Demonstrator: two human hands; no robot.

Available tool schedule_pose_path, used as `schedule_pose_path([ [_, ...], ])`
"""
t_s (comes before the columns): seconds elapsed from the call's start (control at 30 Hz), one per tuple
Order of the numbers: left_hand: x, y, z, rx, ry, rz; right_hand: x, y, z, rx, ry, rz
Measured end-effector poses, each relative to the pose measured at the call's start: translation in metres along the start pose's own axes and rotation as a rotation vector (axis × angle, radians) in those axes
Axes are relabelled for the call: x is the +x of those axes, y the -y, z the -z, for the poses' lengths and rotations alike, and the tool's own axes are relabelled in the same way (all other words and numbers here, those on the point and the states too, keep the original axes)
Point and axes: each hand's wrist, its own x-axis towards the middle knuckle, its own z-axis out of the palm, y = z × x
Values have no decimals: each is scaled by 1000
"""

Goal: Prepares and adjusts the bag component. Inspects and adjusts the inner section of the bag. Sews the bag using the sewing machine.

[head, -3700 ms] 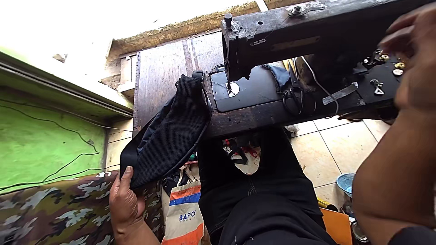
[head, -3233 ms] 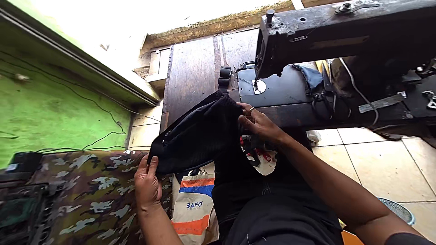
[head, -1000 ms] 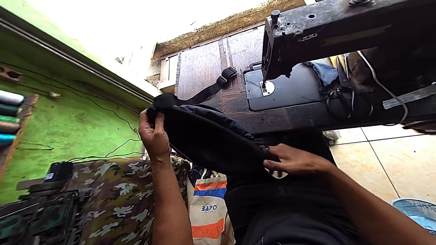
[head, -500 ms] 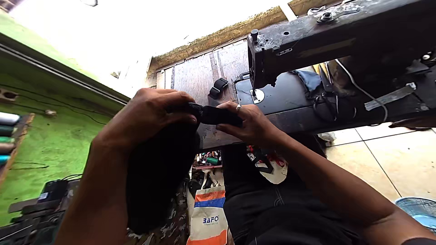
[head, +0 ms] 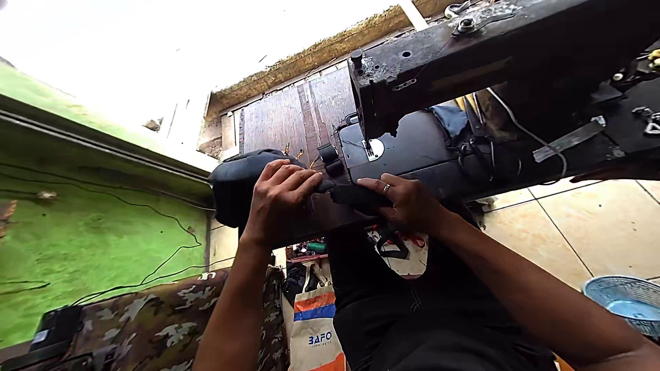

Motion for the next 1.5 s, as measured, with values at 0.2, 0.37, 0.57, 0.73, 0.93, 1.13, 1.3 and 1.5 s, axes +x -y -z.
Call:
schedule_pose_path([
  [0.2,-52,-59,-27,170,-222,260,-2,-13,-4,-153,-82,202],
  [0.37,-77,-103,-56,280,-186,442,-13,-20,-11,-194,-8,236],
  [0.57,-81,-117,-62,76,50,600,-18,-28,-15,-244,71,189],
  [0.73,-58,-90,-27,74,41,478,-19,-31,-18,-264,62,156],
  [0.93,-52,-27,-3,241,342,283,-15,-29,-14,-175,40,57],
  [1.13,-37,-4,95,-11,366,209,12,2,15,127,-7,51],
  [1.3,-39,0,118,-395,476,396,46,25,59,462,100,65],
  [1.5,-87,-45,16,-1140,676,762,35,-16,20,147,114,-3],
])
